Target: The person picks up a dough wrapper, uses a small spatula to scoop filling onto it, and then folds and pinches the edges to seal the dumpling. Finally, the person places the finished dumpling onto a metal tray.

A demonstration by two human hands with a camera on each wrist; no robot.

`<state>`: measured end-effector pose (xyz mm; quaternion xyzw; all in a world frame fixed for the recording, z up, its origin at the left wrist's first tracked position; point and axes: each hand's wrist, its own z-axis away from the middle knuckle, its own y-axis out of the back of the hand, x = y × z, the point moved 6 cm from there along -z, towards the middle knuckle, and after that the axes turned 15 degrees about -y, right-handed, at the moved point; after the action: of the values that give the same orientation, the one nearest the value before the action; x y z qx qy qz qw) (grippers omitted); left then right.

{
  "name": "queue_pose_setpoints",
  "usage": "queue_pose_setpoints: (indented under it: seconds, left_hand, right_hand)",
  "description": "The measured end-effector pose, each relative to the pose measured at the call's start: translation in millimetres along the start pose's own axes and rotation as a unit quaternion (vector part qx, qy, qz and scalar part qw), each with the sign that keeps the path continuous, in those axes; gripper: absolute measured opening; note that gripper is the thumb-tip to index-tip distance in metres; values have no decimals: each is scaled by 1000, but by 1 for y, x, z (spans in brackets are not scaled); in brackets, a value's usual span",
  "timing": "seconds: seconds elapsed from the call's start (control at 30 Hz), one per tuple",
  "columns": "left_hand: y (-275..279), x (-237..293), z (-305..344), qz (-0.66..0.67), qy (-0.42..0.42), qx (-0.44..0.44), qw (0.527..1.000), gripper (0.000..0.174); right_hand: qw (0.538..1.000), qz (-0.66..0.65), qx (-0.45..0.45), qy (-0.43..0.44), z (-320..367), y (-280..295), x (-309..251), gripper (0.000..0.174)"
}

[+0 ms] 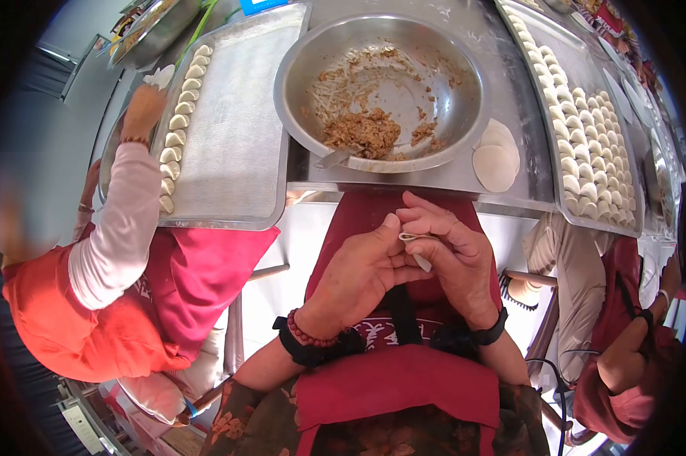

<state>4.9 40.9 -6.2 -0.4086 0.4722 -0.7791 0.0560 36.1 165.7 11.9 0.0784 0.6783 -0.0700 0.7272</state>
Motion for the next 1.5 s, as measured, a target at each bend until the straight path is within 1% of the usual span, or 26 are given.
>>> queue_pose_setpoints:
  seconds: [0.03,0.23,0.33,0.43,0.53,0.63,0.73,0.83,0.9,0.93,1.0,1.03,1.1,1.13,1.23,1.33,1.43,1.5]
  left_hand:
    - [0,0,0,-3,1,-2,1000,46]
    - [-2,0,1,5,16,-2,1000,47]
    - [-1,0,0,9,14,8,1000,46]
    - [-1,1,0,7,8,10,1000,46]
    - [-1,1,0,4,5,7,1000,44]
    - [1,2,1,3,3,3,1000,41]
    - [0,5,0,-14,3,7,1000,38]
    - [-4,8,2,-44,0,22,999,35]
    - [-4,8,3,-51,-5,22,998,31]
    - [-3,7,3,-63,0,19,998,34]
    - [1,5,3,-89,11,13,996,39]
    - [2,3,3,-65,12,24,998,42]
    - [3,0,2,-16,15,43,999,47]
    - [2,0,1,-21,20,32,999,50]
    - [-1,1,0,-21,27,6,999,57]
    - [-1,0,-1,1,28,-3,1000,60]
    - [1,0,-2,17,25,2,1000,61]
    - [-8,5,-2,26,20,17,999,62]
  right_hand:
    - [1000,12,1,12,0,0,1,21]
    - [1000,-15,3,9,2,4,9,15]
    - [999,-33,13,-38,3,2,0,12]
    - [986,-148,-5,-74,2,-1,5,13]
    - [998,-51,-10,-28,2,2,8,14]
    - [1000,5,-11,10,2,2,0,10]
    - [999,33,-14,15,3,1,-2,15]
    - [997,-73,-19,-36,3,-2,4,24]
    - [997,-66,-26,-36,3,-3,7,31]
    - [997,-62,-30,-36,4,-3,7,35]
    - [996,-77,-12,-52,4,-5,2,29]
    - [995,-84,-3,-60,4,-6,0,26]
    - [1000,23,-16,-14,2,-1,-3,18]
    - [997,77,-23,9,2,0,-5,15]
    - [1000,-8,-12,-22,2,1,7,10]
    - [999,-13,-18,-48,3,2,10,16]
    - [998,22,-40,-41,3,2,2,21]
    - [997,42,-23,-61,3,1,-4,21]
